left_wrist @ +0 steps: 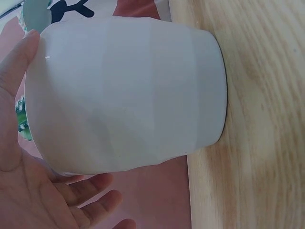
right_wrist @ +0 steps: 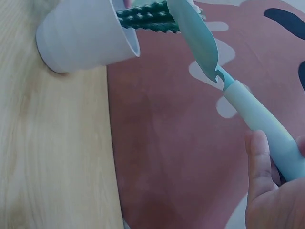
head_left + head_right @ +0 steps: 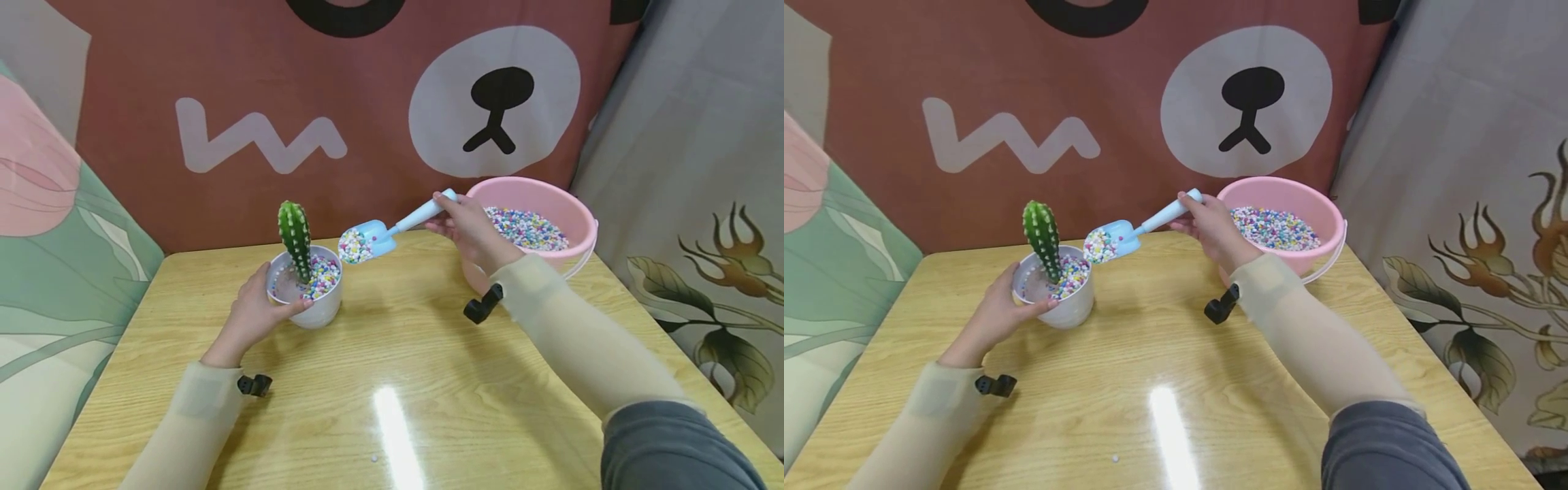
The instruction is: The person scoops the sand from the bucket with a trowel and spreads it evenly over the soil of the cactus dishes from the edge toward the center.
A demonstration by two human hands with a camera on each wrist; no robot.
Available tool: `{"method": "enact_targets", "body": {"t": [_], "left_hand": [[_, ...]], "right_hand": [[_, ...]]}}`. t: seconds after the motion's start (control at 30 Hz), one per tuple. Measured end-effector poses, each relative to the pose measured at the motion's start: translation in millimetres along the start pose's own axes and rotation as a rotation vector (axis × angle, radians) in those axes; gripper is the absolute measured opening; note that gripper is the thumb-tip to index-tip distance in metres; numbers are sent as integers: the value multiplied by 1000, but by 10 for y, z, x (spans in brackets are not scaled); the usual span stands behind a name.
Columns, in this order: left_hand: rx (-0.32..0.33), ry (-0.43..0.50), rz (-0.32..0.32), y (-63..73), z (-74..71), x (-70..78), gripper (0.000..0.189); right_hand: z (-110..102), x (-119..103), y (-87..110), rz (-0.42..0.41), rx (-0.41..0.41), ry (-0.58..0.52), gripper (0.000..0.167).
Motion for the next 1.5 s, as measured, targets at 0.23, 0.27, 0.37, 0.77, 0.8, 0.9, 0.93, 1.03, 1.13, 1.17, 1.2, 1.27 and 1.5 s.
{"method": "enact_targets", "body": {"t": [0.23, 0.27, 0.37, 0.77, 0.8, 0.9, 0.93, 1.03, 1.13, 1.17, 1.2, 1.27, 1.5], "left_hand": [[-5, -7, -12, 0, 18, -9, 117], [-7, -8, -13, 0, 20, -9, 118], [-7, -10, -11, -2, 21, -10, 118], [-4, 18, -12, 32, 6, -25, 115], [-5, 21, -12, 35, 7, -23, 115], [-9, 26, -9, 34, 9, -9, 114], [-9, 25, -8, 33, 7, -3, 114], [-7, 21, -2, 28, 2, 8, 113], [-9, 17, -6, 29, 4, 7, 113], [-10, 15, -8, 29, 5, 8, 113], [-12, 13, -9, 27, 7, 7, 114], [-15, 8, -13, 26, 10, 3, 115], [-26, -1, -20, 18, 5, -12, 117]], "right_hand": [[147, 142, -1, 18, -18, 17, 16], [160, 157, -2, 20, -21, 18, 16], [198, 197, -5, 20, -28, 15, 16], [317, 382, 15, 45, -25, 7, 16], [323, 396, 16, 46, -22, 9, 16], [335, 427, 14, 47, -9, 1, 16], [340, 433, 13, 44, -8, -3, 16], [359, 450, 10, 37, -13, -13, 16], [371, 472, 10, 32, -20, -15, 16], [374, 477, 11, 30, -21, -15, 16], [373, 480, 11, 29, -19, -15, 16], [373, 487, 5, 27, -19, -16, 15], [355, 497, -28, 20, -13, -17, 16]]}}
Point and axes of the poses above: each hand's wrist, its own y-axis away from the middle knuckle, its own z-axis out of the palm, x = y × z, the point moved 7 cm from there along -y, towards the middle knuckle, and after that the axes turned 9 degrees about x, right-handed, at the moved point
